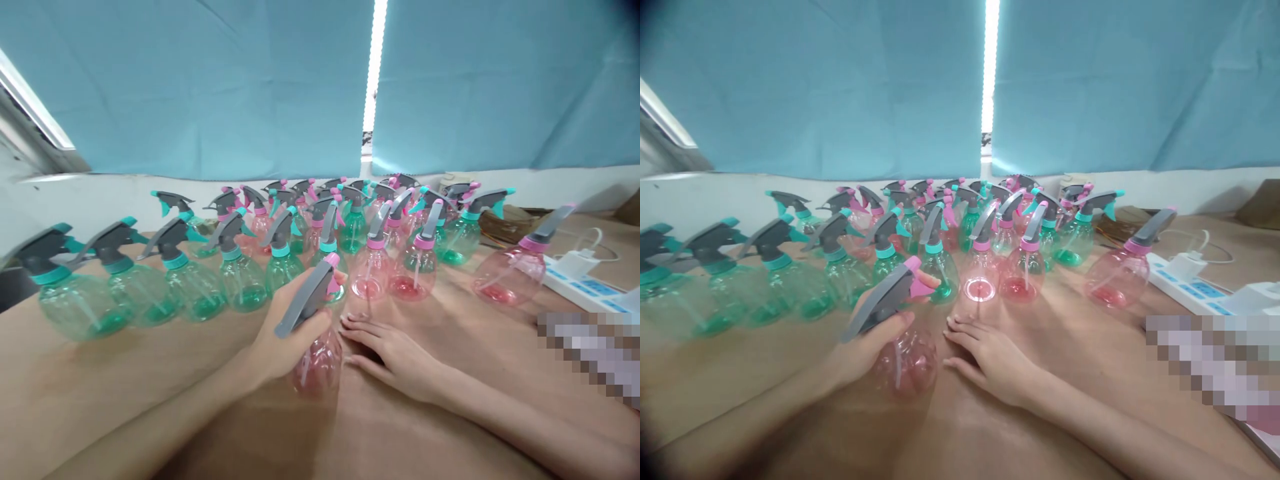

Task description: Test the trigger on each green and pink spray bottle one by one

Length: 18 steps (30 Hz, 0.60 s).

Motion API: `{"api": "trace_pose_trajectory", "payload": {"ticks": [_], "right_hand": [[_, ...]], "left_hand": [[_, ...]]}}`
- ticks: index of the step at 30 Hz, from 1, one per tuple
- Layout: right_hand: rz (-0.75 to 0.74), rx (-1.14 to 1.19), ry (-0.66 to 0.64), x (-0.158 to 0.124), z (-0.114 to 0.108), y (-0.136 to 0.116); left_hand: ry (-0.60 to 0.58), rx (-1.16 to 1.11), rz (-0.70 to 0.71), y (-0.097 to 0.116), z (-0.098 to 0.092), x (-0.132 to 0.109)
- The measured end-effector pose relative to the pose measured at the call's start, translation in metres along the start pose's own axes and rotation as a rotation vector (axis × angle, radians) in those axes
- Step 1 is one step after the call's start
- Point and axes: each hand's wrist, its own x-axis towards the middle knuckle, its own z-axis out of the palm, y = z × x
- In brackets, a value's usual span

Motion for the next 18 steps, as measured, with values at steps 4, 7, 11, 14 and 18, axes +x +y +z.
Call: {"api": "trace_pose_trajectory", "payload": {"ticks": [4, 7, 11, 14, 18], "right_hand": [[-0.004, -0.01, -0.003, 0.0001, 0.0007, 0.0007], [0.002, -0.028, -0.014, 0.0002, 0.0004, 0.0005], [-0.003, -0.036, 0.02, -0.0002, 0.0003, -0.0004], [0.005, -0.069, 0.057, -0.0006, 0.0005, -0.0002], [0.012, -0.079, 0.088, -0.0011, 0.0008, 0.0007]], "left_hand": [[-0.008, 0.008, -0.003, -0.0007, 0.0003, -0.0009], [-0.018, -0.006, -0.008, -0.0014, 0.0002, -0.0009], [-0.047, -0.034, -0.028, -0.0013, -0.0003, 0.0002], [-0.071, -0.057, -0.055, -0.0006, -0.0004, 0.0011], [-0.056, -0.075, -0.042, 0.0003, -0.0002, 0.0017]]}}
